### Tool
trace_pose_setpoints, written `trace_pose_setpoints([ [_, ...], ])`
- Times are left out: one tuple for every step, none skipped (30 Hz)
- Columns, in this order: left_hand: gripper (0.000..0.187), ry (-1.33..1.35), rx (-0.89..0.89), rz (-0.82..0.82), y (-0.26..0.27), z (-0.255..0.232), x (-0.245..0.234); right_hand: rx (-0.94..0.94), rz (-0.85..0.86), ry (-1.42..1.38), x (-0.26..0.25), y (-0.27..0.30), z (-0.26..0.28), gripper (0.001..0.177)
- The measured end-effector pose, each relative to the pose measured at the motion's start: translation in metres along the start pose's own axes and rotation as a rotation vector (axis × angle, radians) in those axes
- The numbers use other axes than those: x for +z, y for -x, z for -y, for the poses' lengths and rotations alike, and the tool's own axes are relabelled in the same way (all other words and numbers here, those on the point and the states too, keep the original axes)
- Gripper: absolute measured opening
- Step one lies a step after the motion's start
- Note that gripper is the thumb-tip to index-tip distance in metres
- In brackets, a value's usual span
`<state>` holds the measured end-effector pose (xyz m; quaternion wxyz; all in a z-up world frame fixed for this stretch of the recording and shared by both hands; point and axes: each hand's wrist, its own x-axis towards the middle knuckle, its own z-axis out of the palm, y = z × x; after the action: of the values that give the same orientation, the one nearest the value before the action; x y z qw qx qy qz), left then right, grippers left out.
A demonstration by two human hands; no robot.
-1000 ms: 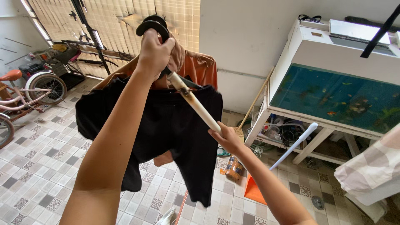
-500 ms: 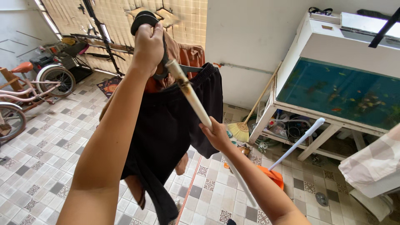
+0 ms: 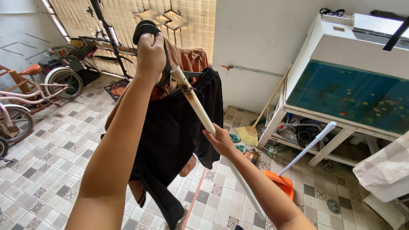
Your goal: The person picks up multiple items of clothing from a pile on a sofa, places each item onto a hanger, and then uses a long reaching pole to lift and hang the hangers on an overhead rail located on a balcony.
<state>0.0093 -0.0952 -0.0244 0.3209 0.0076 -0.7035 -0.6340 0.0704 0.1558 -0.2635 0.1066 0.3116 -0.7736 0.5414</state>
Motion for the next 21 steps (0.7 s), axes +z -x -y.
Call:
trace_pose_setpoints([
  [0.024, 0.03, 0.004, 0.004, 0.0, 0.002, 0.001, -0.007, -0.001, 0.024, 0.0, 0.002, -0.002, 0.021],
  [0.024, 0.06, 0.007, 0.008, 0.0, 0.004, 0.002, 0.008, 0.002, 0.003, -0.001, 0.001, -0.003, 0.021],
  [0.024, 0.09, 0.013, 0.012, 0.0, 0.004, 0.001, 0.021, 0.004, -0.018, 0.0, -0.002, -0.001, 0.021],
  [0.024, 0.113, 0.037, 0.035, 0.001, 0.002, 0.0, 0.034, 0.006, -0.039, 0.002, -0.005, 0.001, 0.021],
  [0.024, 0.134, 0.063, 0.058, 0.003, -0.001, 0.0, 0.049, 0.002, -0.034, 0.004, -0.007, 0.002, 0.021],
  [0.025, 0.156, 0.089, 0.081, 0.007, -0.007, 0.001, 0.064, -0.002, -0.029, 0.006, -0.009, 0.003, 0.022],
  [0.039, -0.041, 0.035, 0.156, 0.01, -0.017, -0.002, 0.076, -0.006, -0.024, 0.005, -0.011, 0.001, 0.024],
  [0.054, -0.238, -0.019, 0.231, 0.014, -0.027, -0.011, 0.054, -0.035, -0.005, 0.005, -0.013, -0.001, 0.024],
  [0.069, -0.435, -0.077, 0.303, 0.022, -0.037, -0.019, 0.035, -0.061, 0.016, 0.006, -0.013, -0.002, 0.024],
  [0.083, -0.531, -0.033, 0.333, 0.029, -0.044, -0.024, 0.015, -0.087, 0.036, 0.007, -0.012, -0.004, 0.024],
  [0.098, -0.628, 0.01, 0.363, 0.033, -0.05, -0.031, 0.007, -0.138, 0.065, 0.005, -0.013, -0.008, 0.024],
  [0.113, -0.725, 0.054, 0.393, 0.036, -0.052, -0.037, -0.001, -0.188, 0.094, 0.001, -0.016, -0.011, 0.024],
  [0.116, -0.695, -0.021, 0.384, 0.04, -0.052, -0.048, -0.01, -0.237, 0.122, -0.003, -0.019, -0.012, 0.024],
  [0.12, -0.663, -0.095, 0.376, 0.044, -0.049, -0.063, 0.017, -0.269, 0.092, -0.011, -0.023, -0.012, 0.023],
  [0.124, -0.631, -0.167, 0.367, 0.045, -0.043, -0.077, 0.042, -0.302, 0.062, -0.022, -0.031, -0.01, 0.022],
  [0.125, -0.56, -0.083, 0.296, 0.047, -0.032, -0.089, -0.007, -0.359, 0.115, -0.033, -0.04, -0.005, 0.022],
  [0.126, -0.487, 0.001, 0.228, 0.048, -0.018, -0.098, -0.054, -0.417, 0.169, -0.044, -0.048, 0.004, 0.022],
  [0.128, -0.414, 0.084, 0.162, 0.049, -0.003, -0.105, -0.002, -0.393, 0.12, -0.055, -0.055, 0.017, 0.024],
  [0.117, -0.389, 0.085, 0.069, 0.05, 0.012, -0.112, 0.05, -0.371, 0.073, -0.066, -0.062, 0.032, 0.027],
  [0.106, -0.364, 0.084, -0.023, 0.052, 0.025, -0.117, 0.123, -0.398, 0.063, -0.077, -0.072, 0.049, 0.026],
  [0.096, -0.34, 0.081, -0.114, 0.055, 0.036, -0.122, 0.198, -0.424, 0.051, -0.086, -0.084, 0.066, 0.026],
])
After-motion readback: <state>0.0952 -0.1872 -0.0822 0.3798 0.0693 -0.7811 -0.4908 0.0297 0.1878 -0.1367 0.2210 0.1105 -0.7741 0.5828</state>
